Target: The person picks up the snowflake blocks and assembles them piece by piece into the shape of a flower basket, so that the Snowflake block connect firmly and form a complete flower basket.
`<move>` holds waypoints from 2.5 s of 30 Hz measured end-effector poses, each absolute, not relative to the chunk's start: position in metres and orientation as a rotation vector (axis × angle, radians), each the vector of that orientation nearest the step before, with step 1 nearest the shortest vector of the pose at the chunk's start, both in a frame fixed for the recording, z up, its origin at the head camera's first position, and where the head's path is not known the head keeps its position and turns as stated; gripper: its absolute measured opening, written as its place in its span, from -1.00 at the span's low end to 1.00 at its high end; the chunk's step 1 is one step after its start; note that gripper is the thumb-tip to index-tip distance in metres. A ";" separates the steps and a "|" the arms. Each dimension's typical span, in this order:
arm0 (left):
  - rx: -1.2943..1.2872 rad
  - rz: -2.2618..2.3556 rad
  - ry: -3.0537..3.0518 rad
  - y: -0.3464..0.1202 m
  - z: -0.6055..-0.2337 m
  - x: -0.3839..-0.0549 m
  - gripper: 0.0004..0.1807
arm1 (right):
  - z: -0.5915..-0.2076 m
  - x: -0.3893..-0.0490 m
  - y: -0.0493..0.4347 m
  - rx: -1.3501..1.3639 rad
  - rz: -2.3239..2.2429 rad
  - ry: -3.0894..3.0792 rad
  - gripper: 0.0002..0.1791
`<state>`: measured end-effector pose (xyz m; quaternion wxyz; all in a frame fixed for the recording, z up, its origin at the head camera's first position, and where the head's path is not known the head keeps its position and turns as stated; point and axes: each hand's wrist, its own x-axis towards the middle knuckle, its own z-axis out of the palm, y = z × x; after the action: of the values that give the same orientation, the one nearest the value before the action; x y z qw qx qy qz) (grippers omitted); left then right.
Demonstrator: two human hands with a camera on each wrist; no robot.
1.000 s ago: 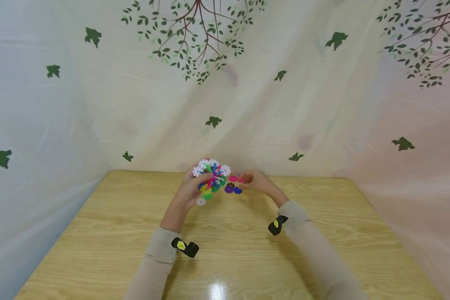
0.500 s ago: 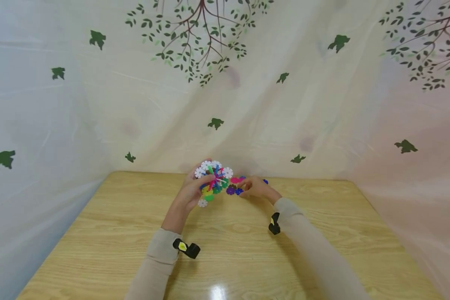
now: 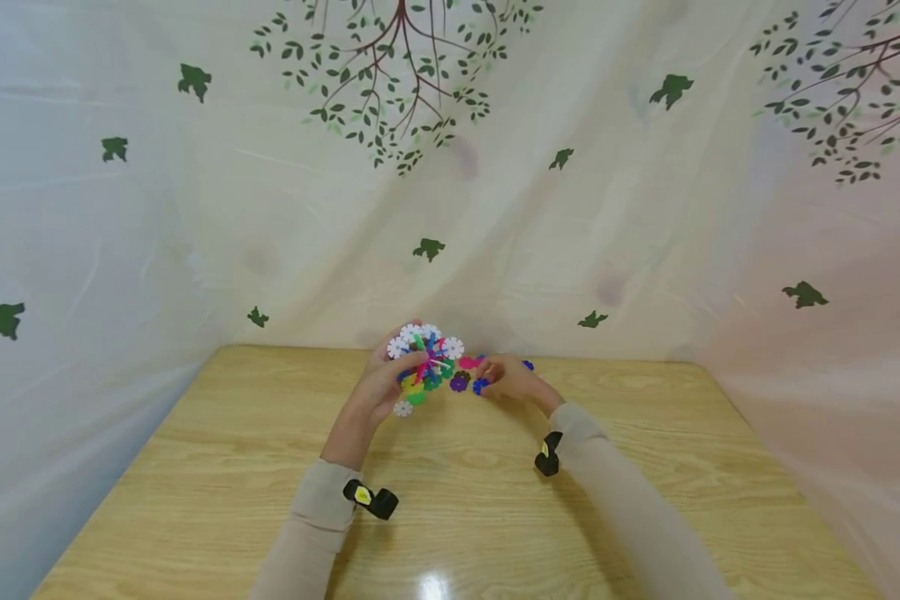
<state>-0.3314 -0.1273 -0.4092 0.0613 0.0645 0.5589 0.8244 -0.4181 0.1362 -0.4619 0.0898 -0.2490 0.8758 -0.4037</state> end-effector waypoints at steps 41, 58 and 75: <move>0.296 2.243 1.959 -0.111 -0.410 -0.330 -0.36 | -0.386 -0.346 0.104 -1.096 -1.965 2.573 -0.81; 0.339 2.268 1.998 -0.106 -0.405 -0.326 -0.38 | -0.386 -0.344 0.107 -1.210 -1.906 2.577 -0.85; 0.345 2.326 1.978 -0.118 -0.405 -0.332 -0.30 | -0.376 -0.348 0.108 -1.080 -1.765 2.583 -0.65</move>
<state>-0.3315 -0.1185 -0.4051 0.0344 0.1121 0.6433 0.7566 -0.3477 0.1080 -0.3761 -0.0839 -0.3251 0.7777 -0.5314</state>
